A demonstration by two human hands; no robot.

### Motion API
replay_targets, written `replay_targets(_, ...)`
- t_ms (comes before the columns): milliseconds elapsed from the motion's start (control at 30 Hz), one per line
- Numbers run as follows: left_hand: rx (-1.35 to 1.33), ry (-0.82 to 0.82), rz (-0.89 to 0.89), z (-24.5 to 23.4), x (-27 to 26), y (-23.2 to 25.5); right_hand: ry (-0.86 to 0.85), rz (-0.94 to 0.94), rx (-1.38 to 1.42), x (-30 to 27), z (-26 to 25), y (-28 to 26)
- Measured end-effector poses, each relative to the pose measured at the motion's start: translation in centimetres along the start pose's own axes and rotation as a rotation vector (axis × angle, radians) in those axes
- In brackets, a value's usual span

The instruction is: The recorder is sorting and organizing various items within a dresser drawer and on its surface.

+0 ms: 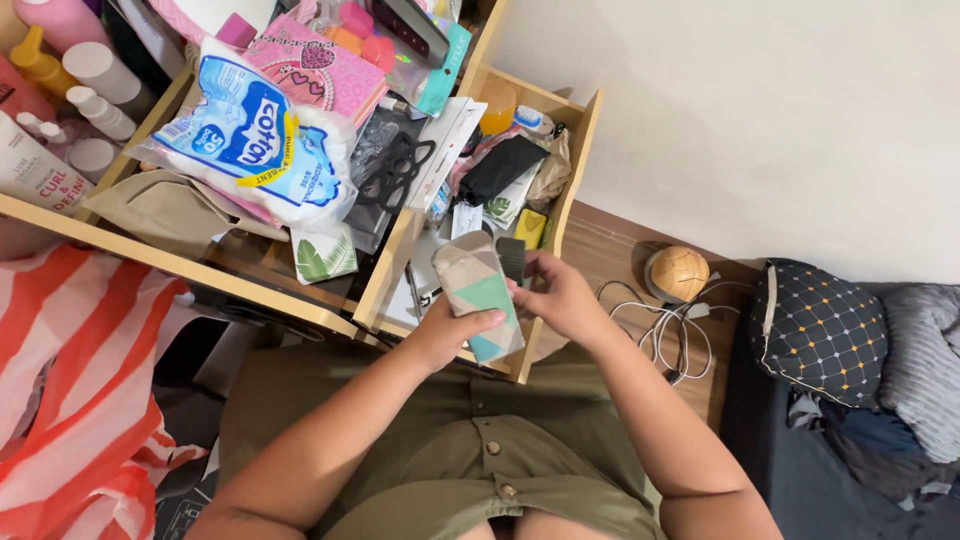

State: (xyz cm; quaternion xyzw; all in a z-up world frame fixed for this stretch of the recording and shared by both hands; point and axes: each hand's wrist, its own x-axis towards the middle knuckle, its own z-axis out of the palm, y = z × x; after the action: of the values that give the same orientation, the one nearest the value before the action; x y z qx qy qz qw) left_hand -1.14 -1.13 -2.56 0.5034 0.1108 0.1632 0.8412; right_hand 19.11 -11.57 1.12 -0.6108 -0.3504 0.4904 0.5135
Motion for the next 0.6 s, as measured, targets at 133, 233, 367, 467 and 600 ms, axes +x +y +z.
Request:
replay_targets(133,-0.062,0.095,-0.054,-1.4,0.2,-1.6,-0.079,0.125,-0.333,2.3,-3.7,1.3)
replay_targets(233,-0.039,0.137,-0.095,-2.2,-0.1,-1.6,-0.029,0.014,-0.697,6.0,-7.5,2.1)
replay_targets(367,0.066,0.163,-0.104,-3.1,-0.1,-1.9,0.352,-0.130,-1.257,12.2,-11.3,4.5)
replay_targets(467,0.070,0.146,-0.097,-3.6,-0.1,-2.2,0.403,-0.090,-1.478,15.6,-11.2,3.5)
replay_targets(600,0.069,0.144,-0.100,-4.4,0.1,-2.8,0.327,-0.069,-1.739,21.3,-12.5,7.0)
